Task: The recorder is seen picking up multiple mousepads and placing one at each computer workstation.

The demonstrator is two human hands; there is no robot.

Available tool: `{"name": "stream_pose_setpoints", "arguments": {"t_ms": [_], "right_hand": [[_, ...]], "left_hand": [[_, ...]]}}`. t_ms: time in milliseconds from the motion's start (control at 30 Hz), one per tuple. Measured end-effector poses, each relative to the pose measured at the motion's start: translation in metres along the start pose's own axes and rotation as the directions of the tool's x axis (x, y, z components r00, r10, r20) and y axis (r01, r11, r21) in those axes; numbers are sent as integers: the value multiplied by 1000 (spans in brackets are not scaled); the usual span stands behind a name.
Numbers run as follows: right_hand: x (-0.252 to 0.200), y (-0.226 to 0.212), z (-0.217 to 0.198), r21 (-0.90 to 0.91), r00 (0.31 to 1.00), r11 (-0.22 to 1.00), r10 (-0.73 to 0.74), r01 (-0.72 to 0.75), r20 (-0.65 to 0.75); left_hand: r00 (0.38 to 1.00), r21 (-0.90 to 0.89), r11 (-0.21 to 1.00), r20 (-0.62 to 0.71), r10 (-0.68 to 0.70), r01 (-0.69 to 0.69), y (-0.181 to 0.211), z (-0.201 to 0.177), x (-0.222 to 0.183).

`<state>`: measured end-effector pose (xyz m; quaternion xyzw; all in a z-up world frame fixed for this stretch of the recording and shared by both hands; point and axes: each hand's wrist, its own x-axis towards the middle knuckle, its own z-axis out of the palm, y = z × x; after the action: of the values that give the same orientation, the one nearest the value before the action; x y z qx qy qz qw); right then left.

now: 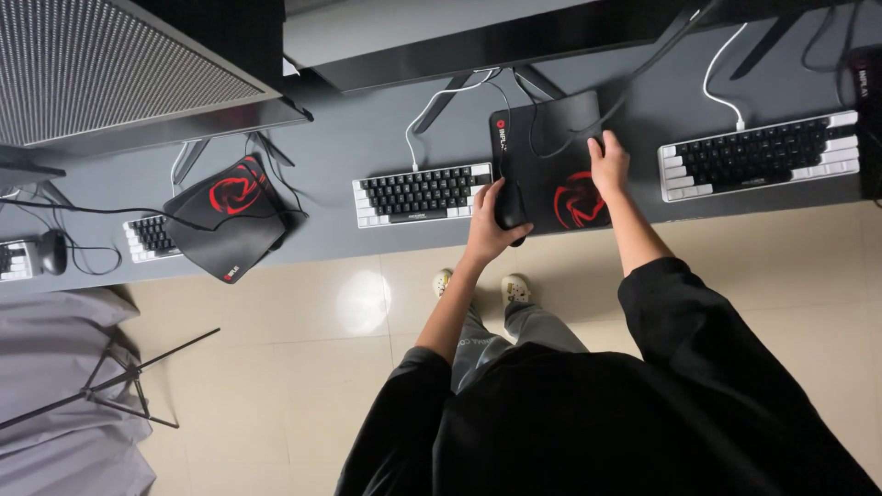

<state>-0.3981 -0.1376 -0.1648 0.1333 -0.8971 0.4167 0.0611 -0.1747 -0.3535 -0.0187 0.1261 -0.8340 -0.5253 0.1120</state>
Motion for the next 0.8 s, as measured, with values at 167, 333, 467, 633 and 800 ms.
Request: {"name": "stream_pose_setpoints", "arguments": {"t_ms": [167,333,467,633,800], "right_hand": [[-26,-6,-7,55,994,995,84,-80,-64],[-70,-31,-39,-60,983,998,1,-12,-182],[-86,-22,-53,77,979,984,168,-160,-112],[-91,-22,-67,120,986,988,114,-100,-118],[-92,-33,-81,113,971,969,230,-222,-70]], "left_hand": [[1000,-9,1000,15,-13,13,-2,5,-10],[999,16,999,27,36,-37,-6,23,-11],[996,42,998,75,48,-51,-10,42,-10],[991,43,999,133,22,-28,-9,64,-7],[990,89,996,135,-40,29,-4,78,1]]}}
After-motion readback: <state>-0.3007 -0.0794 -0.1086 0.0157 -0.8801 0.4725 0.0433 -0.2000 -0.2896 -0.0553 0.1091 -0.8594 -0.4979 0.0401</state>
